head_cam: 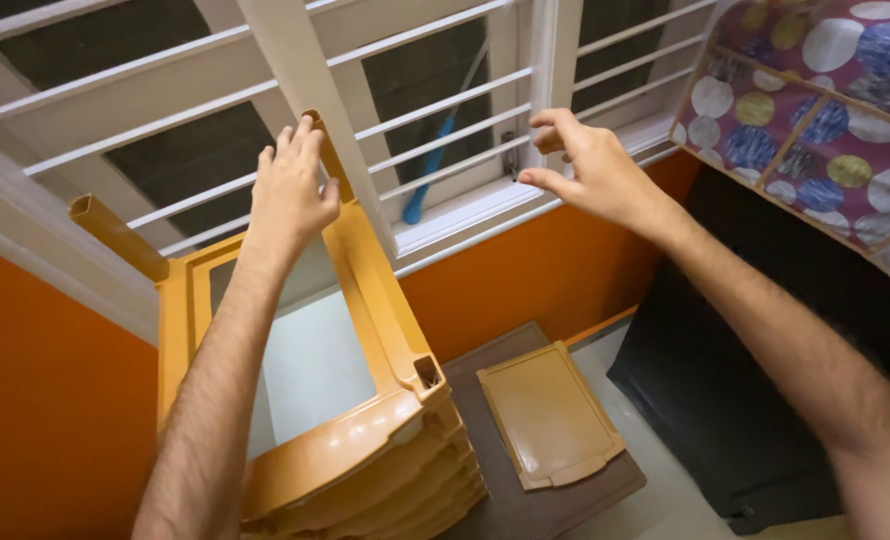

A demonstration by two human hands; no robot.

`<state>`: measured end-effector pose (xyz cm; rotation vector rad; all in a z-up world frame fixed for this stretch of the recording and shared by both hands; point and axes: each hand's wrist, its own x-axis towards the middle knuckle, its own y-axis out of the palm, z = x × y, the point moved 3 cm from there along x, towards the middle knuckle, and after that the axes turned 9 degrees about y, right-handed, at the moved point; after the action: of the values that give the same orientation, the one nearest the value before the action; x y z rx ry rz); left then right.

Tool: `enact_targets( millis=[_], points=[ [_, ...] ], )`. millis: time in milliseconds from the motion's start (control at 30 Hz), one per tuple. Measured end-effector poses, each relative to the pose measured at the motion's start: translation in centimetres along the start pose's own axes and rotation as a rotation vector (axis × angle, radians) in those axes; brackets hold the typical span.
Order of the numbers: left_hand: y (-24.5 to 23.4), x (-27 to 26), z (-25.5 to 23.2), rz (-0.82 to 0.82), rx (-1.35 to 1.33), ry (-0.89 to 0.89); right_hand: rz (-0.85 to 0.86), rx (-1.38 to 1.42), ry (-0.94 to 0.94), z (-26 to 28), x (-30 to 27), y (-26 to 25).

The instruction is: The person assembles a stack of plastic storage containers by inserting orange corner posts into the white bins and securing them with orange lids. The person repeatedly picks up corner posts, inserts them into the bins, and places lids on top to complete the assembly.

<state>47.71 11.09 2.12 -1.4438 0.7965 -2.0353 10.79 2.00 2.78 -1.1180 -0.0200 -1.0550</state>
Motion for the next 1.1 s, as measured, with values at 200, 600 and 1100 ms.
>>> enact_targets(
  millis=[200, 600, 1100],
  points=[
    [0.2, 1.1, -0.5, 0.022, 0.101, -0.018, -0.022, -0.049, -0.222, 0.0, -1.0, -0.6],
    [1.6, 6.4, -5.0, 0.02, 0.196, 0.015, -0.036, -0.006, -0.071, -5.0, -4.1, -7.2],
    [10.4, 26.4, -43.2, -0.259, -0.35, 0.578, -0.368, -0.546, 0.2, -19.5, -15.9, -24.0]
  ],
)
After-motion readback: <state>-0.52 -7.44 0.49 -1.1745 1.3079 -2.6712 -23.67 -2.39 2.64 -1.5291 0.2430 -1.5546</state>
